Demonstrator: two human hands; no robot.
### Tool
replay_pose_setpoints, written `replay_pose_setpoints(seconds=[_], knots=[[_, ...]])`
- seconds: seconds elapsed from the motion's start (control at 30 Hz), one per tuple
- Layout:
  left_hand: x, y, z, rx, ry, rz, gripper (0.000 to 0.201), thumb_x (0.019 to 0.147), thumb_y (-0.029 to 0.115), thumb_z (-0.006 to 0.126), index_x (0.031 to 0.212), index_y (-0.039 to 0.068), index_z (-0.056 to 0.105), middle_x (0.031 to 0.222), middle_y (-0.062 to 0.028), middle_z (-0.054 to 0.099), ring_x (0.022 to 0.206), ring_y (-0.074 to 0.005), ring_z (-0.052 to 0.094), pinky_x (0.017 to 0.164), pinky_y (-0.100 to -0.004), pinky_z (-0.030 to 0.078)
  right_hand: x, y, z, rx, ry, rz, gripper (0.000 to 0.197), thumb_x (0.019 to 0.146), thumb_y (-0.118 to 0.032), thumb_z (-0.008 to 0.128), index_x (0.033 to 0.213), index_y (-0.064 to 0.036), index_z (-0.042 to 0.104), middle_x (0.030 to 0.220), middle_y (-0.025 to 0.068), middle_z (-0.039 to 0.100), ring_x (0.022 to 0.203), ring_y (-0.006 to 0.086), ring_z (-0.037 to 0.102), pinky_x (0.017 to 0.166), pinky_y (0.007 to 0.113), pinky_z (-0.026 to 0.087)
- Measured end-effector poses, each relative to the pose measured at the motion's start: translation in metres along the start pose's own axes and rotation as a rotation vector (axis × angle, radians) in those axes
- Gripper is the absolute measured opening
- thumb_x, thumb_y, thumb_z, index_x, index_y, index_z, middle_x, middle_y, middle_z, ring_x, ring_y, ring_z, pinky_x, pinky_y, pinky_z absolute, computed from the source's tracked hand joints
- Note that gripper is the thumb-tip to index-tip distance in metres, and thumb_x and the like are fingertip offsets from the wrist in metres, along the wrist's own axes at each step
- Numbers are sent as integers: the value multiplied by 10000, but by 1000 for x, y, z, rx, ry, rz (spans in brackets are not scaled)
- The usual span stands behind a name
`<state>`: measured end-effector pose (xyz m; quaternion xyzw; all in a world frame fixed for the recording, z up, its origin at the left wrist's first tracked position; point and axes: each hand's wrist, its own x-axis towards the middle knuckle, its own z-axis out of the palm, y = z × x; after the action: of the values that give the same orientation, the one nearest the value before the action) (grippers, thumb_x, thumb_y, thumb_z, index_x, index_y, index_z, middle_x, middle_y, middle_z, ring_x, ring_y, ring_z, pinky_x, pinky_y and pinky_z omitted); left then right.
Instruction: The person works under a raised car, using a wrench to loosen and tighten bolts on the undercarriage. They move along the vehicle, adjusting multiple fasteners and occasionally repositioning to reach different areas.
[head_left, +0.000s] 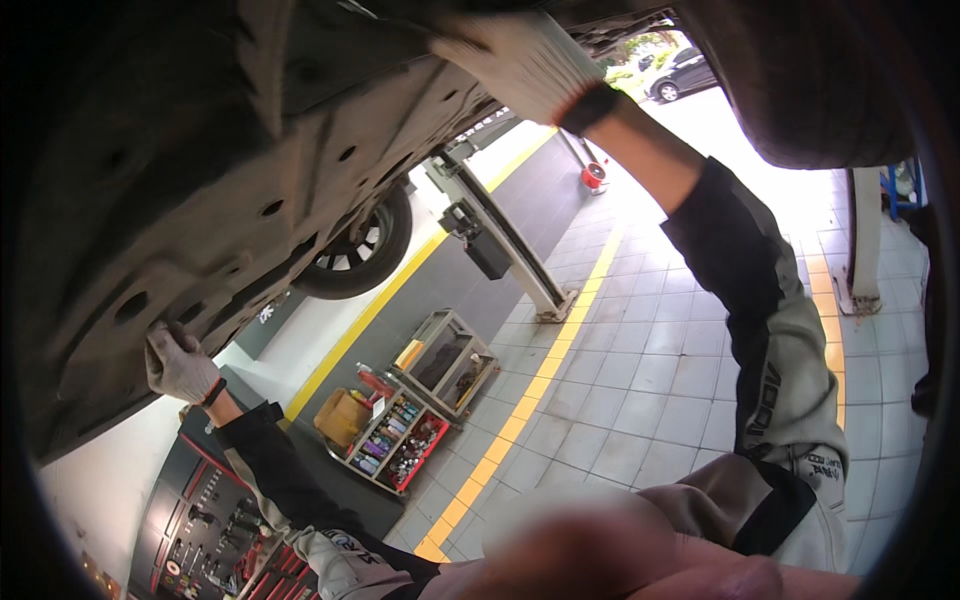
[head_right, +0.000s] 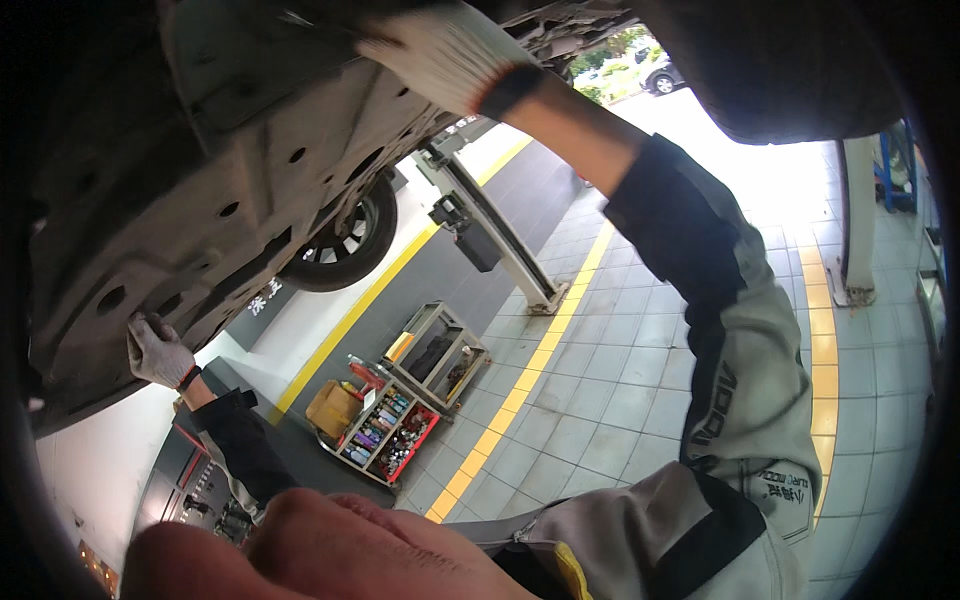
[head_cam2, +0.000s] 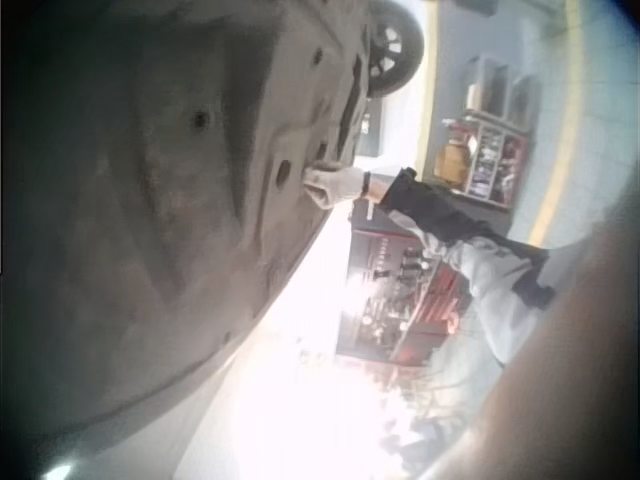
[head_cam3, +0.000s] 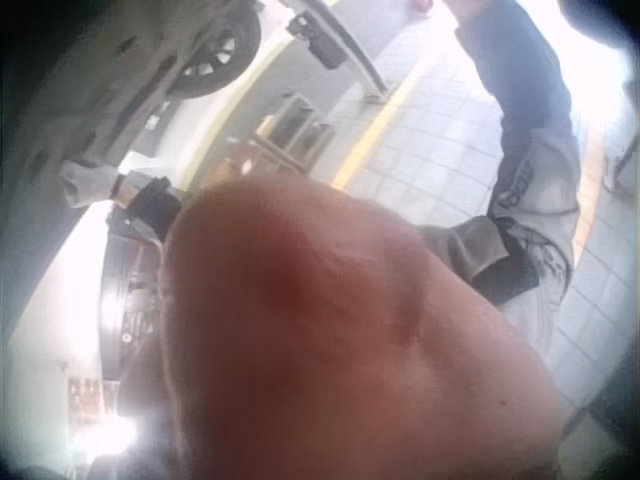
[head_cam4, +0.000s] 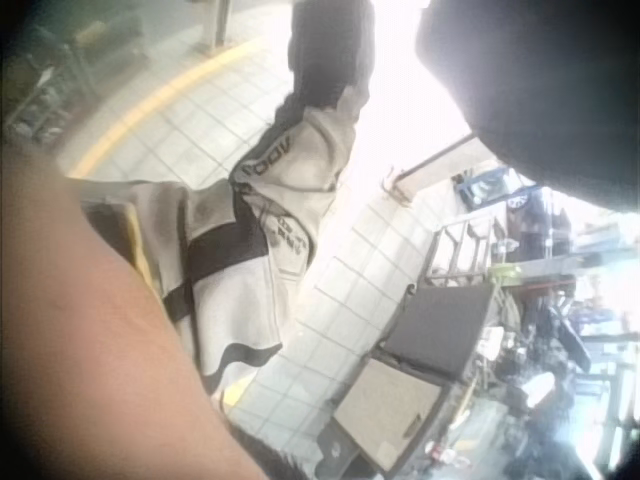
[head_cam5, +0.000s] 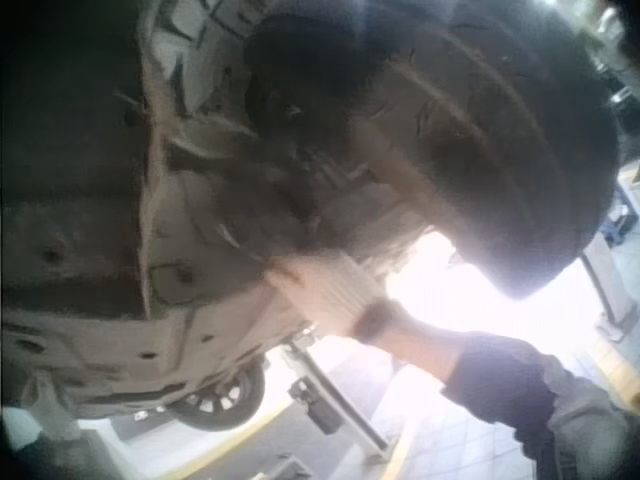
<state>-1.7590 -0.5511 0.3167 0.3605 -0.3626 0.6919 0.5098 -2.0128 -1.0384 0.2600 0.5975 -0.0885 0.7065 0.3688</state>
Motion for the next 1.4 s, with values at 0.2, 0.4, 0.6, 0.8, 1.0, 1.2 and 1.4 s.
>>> replay_pose_setpoints(seconds=[0.2,0.4,0.6,0.8,1.0,1.2,1.4], knots=[[8,8,-23,-231,-99,-513,239,997,213,783,1121,10,792,1008,-49,771,786,-122,716,569,-207,476,62,-35,-19,298,292,115,376,1013,-124,550,1349,-19,681,1142,248,716,1046,400,710,890,492,589],[1,35,-14,-219,-109,-496,204,1028,240,746,998,39,766,778,-43,720,530,-69,532,457,-209,324,-39,-19,-17,605,-196,530,418,1099,-371,598,1460,-169,655,1259,137,760,1013,230,755,867,359,616],[-15,64,1,-219,-58,-537,230,1005,272,769,992,44,741,800,-10,685,557,-63,469,491,-213,324,-83,11,-34,878,-328,769,461,1098,-474,588,1480,-225,653,1359,58,751,1175,237,744,1068,386,589],[-32,98,20,-119,-21,-382,264,1015,270,744,931,20,733,779,-14,672,565,-73,448,505,-232,328,-86,31,-6,772,-355,593,473,1110,-489,582,1519,-259,640,1228,52,801,962,151,768,869,285,622],[-17,108,13,-39,23,-234,291,1021,285,732,924,11,756,742,-29,671,577,-87,514,508,-240,362,-83,47,12,951,-290,508,392,1117,-427,597,1475,-295,688,1133,20,819,910,96,751,846,272,622],[10,83,-6,77,42,-72,311,1007,258,783,1009,-53,784,855,-70,761,672,-128,663,553,-257,507,-82,59,27,943,-228,421,394,1099,-395,641,1460,-251,701,1236,47,811,1034,145,784,947,300,625],[19,62,-3,148,76,148,300,1002,228,784,977,-72,786,857,-87,775,691,-127,698,557,-252,526,-58,86,-9,608,-27,-228,420,1027,-265,610,1404,-99,692,1235,229,748,1098,398,736,971,458,588]])
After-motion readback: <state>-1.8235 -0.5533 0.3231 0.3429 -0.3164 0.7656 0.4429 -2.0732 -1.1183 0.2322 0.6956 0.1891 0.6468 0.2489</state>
